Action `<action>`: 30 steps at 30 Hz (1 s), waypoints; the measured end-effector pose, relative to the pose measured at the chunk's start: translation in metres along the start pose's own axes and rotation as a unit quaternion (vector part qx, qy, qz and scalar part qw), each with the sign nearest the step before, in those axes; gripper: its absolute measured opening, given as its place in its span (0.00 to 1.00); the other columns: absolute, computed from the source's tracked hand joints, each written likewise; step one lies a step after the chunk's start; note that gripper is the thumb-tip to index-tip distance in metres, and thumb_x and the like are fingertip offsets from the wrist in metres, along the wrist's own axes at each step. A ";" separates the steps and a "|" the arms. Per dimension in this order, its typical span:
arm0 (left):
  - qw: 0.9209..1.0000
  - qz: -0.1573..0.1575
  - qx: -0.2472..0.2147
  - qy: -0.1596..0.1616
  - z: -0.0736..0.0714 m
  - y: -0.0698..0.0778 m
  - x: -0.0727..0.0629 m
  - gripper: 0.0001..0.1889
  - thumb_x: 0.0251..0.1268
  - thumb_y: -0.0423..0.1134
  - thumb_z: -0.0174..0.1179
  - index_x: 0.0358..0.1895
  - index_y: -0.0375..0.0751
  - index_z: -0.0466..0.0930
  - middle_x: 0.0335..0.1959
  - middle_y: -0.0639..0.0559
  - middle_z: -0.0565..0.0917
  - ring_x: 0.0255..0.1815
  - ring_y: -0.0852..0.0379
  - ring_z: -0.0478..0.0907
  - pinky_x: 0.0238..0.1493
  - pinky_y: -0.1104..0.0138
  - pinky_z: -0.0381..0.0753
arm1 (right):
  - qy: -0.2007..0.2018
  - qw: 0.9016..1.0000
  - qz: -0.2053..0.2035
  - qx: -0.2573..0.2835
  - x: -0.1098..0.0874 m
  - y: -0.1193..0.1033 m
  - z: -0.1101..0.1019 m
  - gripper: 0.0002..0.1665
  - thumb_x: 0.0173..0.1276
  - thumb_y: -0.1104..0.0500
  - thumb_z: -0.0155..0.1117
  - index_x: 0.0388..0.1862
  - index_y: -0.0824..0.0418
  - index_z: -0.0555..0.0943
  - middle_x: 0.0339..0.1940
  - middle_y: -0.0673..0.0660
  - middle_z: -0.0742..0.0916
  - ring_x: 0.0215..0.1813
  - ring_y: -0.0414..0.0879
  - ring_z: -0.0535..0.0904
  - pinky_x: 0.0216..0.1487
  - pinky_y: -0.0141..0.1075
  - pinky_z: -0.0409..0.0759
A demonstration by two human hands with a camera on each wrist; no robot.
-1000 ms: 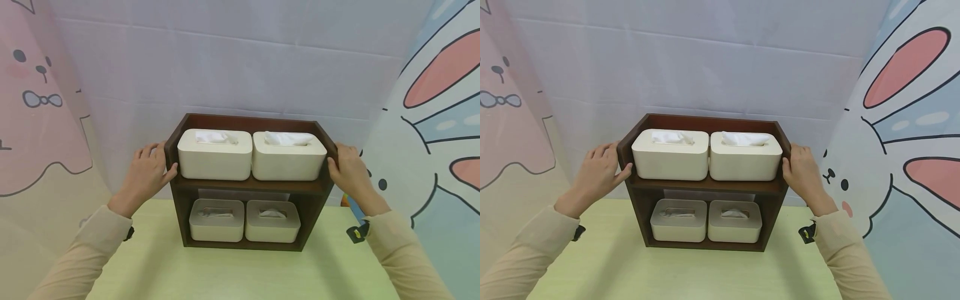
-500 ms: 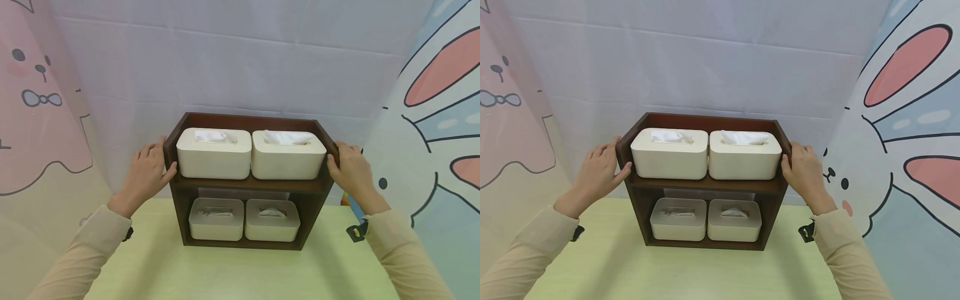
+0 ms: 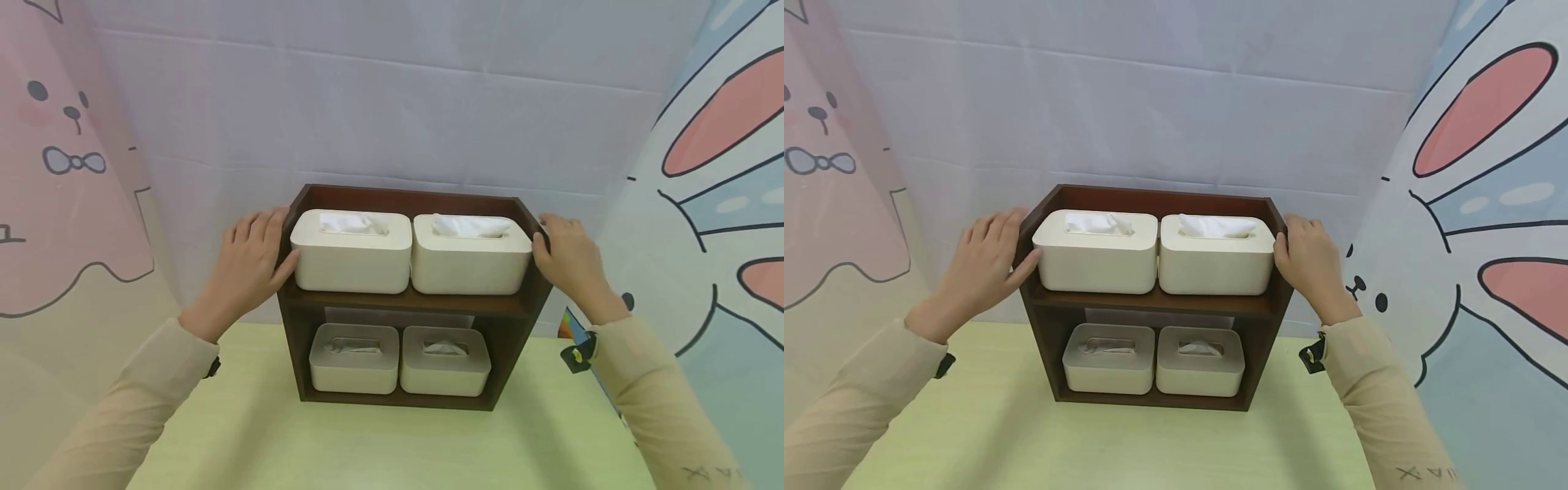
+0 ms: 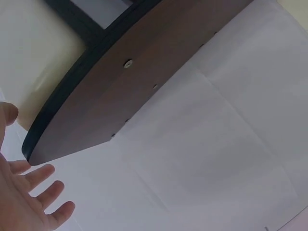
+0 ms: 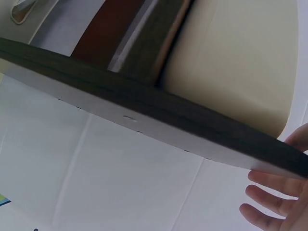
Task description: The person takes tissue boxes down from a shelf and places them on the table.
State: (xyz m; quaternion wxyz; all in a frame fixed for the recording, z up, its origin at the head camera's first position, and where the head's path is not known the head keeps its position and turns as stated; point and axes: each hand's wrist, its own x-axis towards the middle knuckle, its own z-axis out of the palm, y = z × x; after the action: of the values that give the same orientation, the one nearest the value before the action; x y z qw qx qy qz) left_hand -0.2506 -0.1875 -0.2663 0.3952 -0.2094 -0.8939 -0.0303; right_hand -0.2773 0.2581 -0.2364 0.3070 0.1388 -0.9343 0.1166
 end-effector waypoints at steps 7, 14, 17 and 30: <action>0.998 0.018 0.024 -0.058 -0.007 0.011 0.027 0.35 0.63 0.56 0.47 0.67 0.35 0.56 0.60 0.38 0.70 0.60 0.39 0.64 0.57 0.46 0.61 | -0.016 1.000 -0.003 -0.021 0.012 -0.005 -0.001 0.21 0.65 0.62 0.43 0.52 0.71 0.73 0.47 0.72 0.80 0.47 0.68 0.73 0.39 0.61 0.72; 0.990 0.042 0.044 -0.129 -0.004 0.016 0.048 0.41 0.60 0.67 0.41 0.68 0.41 0.58 0.63 0.44 0.69 0.63 0.42 0.63 0.59 0.47 0.61 | -0.050 0.998 0.019 -0.034 0.013 -0.002 0.002 0.25 0.64 0.63 0.40 0.57 0.71 0.70 0.53 0.72 0.77 0.51 0.69 0.71 0.44 0.63 0.70; 0.984 0.048 0.036 -0.168 -0.001 0.016 0.054 0.42 0.60 0.70 0.39 0.69 0.42 0.57 0.64 0.45 0.68 0.64 0.42 0.61 0.60 0.47 0.59 | -0.067 0.997 0.025 -0.030 0.013 -0.001 0.003 0.25 0.64 0.63 0.39 0.58 0.72 0.70 0.54 0.73 0.76 0.52 0.71 0.70 0.45 0.64 0.69; 0.958 0.058 -0.006 -0.281 0.006 0.014 0.073 0.47 0.54 0.73 0.43 0.71 0.46 0.51 0.67 0.47 0.63 0.67 0.43 0.56 0.66 0.46 0.51 | -0.034 0.999 0.036 -0.004 0.013 0.001 0.011 0.25 0.62 0.64 0.40 0.55 0.73 0.72 0.53 0.73 0.77 0.53 0.69 0.71 0.48 0.62 0.70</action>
State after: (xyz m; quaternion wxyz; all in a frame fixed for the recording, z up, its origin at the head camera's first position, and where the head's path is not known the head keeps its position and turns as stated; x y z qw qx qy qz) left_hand -0.2935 -0.1477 -0.2193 0.1273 -0.2633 -0.9551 0.0472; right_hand -0.2938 0.2529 -0.2376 0.2717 0.1079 -0.9489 0.1187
